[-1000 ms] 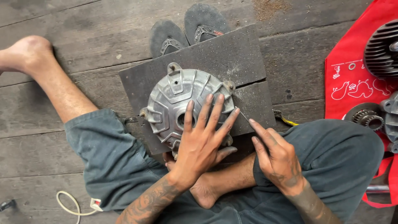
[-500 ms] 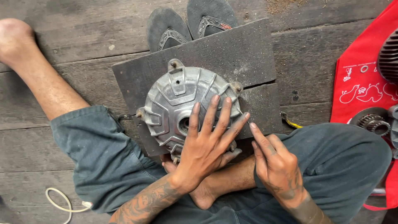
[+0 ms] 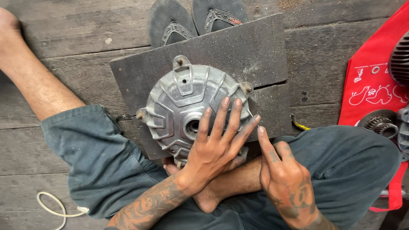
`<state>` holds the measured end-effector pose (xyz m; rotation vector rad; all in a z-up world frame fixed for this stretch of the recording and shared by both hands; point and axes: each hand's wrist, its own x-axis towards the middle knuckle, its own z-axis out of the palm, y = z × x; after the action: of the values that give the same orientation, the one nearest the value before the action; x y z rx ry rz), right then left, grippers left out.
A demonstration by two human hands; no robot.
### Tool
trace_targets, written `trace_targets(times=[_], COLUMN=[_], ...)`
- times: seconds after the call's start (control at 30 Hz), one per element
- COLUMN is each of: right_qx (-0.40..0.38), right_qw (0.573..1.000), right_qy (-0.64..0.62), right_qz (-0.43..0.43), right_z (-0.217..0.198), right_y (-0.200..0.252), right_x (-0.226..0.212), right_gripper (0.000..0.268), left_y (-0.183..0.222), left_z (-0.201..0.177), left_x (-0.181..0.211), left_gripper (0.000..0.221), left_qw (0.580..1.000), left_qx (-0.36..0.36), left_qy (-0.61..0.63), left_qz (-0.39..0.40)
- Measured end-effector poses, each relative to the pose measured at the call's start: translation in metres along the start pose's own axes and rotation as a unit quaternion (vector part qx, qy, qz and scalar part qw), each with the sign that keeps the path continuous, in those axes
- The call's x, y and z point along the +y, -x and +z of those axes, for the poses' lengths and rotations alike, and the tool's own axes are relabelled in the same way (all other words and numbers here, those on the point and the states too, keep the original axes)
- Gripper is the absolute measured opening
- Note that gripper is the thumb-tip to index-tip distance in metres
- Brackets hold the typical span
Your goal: Cleaning debris from the grooves of a motorcycle engine cover using a small metal pick tool.
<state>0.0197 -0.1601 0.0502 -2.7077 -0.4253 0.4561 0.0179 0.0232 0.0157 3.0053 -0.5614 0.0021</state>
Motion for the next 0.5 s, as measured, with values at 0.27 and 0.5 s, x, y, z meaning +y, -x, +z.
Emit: trace_targets(times=[0.27,0.5], right_qx=[0.02,0.038], right_qw=[1.0,0.997], right_qy=[-0.007,-0.058], right_qz=[-0.015,-0.038], right_z=[0.008,0.011], right_y=[-0.004,-0.015], right_x=[0.002,0.007], right_gripper=[0.064,0.061], left_y=[-0.002,-0.005], left_z=[0.004,0.0], left_x=[0.002,0.001], left_gripper=[0.071,0.091], left_qw=[1.0,0.999], left_qx=[0.02,-0.009], left_qy=[-0.024,-0.035], left_qz=[0.002,0.01])
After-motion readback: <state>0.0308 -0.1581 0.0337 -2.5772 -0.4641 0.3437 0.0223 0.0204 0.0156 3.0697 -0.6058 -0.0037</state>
